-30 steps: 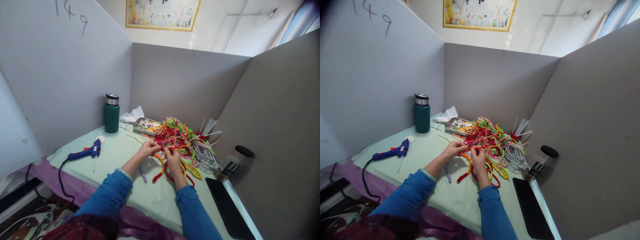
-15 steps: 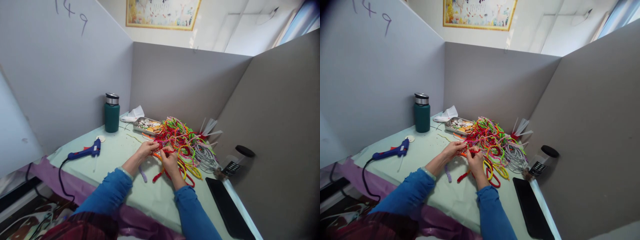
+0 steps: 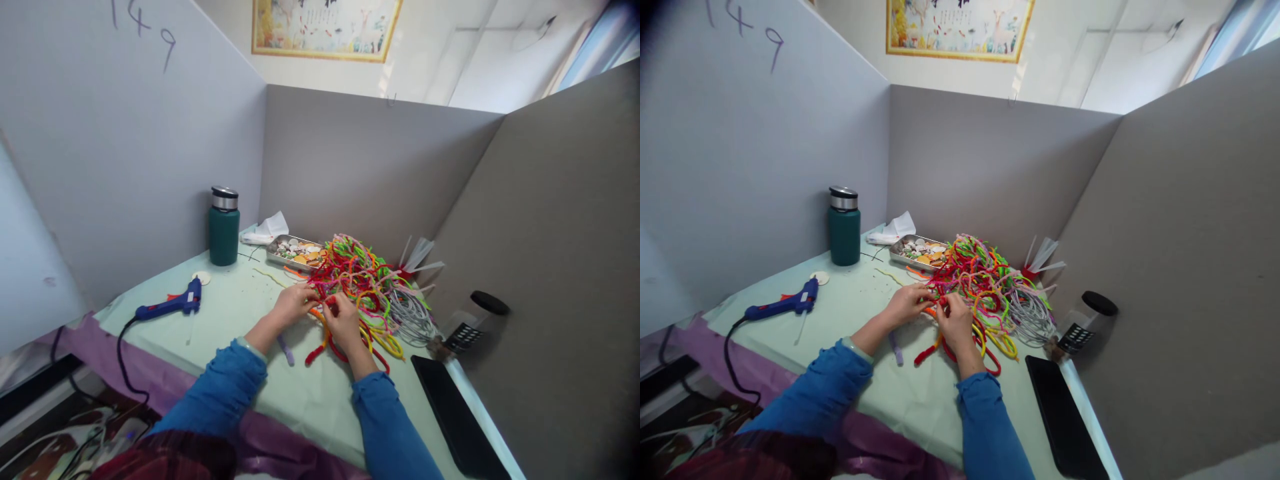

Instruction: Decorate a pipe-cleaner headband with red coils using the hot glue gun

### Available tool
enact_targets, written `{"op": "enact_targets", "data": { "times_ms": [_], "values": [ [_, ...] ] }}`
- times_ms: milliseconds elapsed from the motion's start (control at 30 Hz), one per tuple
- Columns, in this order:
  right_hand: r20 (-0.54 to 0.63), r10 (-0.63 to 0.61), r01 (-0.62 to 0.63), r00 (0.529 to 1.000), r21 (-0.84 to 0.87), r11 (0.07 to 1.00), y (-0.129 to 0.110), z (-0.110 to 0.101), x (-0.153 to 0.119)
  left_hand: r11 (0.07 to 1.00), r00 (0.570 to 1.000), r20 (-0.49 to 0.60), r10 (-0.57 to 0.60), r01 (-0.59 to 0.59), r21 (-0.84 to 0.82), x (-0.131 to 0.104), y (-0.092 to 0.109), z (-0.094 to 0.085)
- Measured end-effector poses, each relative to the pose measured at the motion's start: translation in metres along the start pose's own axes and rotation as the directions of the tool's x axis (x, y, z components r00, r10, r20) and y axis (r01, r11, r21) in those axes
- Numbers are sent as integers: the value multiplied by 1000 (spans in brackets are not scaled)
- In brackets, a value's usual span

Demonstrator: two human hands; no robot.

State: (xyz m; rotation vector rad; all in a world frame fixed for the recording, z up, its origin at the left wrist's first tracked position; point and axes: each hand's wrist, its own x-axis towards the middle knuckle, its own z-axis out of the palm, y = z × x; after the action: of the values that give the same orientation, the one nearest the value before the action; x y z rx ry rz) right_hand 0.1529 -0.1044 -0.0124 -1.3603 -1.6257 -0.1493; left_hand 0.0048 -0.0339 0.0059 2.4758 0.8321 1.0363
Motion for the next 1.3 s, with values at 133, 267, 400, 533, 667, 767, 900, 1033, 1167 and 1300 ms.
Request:
{"op": "enact_targets", "data": {
  "times_ms": [133,267,400,533,667,767,900,1033,1167,1300],
  "values": [
    [-35,25,-24,999,10,1000,-3,-2,1,999,998,55,-31,30,16,-2,4,1],
    [-79,77,-73,994,42,996,-1,-1,1,998,997,74,-27,31,-59,-1,4,5],
    [-119,182,-168,976,119,979,6,3,1,969,990,106,-95,116,-220,3,0,8],
    [-147,281,-242,948,236,941,10,7,2,841,969,158,-191,245,-482,5,-2,10],
    [-156,313,-260,937,291,921,4,8,1,625,928,259,-267,371,-687,7,1,8],
    [-170,293,-237,941,290,927,-4,10,0,446,904,283,-320,407,-797,7,4,5],
    [-176,187,-142,966,240,960,-14,14,-1,174,880,337,-336,409,-896,6,7,1],
    [-158,138,-101,978,222,970,-15,16,-2,61,855,369,-364,417,-907,5,9,3],
    [-133,129,-105,983,171,980,-8,11,-2,279,861,294,-415,429,-859,5,5,4],
    [-98,134,-121,986,133,984,0,5,0,638,917,146,-371,365,-678,7,-3,3]
  ]
}}
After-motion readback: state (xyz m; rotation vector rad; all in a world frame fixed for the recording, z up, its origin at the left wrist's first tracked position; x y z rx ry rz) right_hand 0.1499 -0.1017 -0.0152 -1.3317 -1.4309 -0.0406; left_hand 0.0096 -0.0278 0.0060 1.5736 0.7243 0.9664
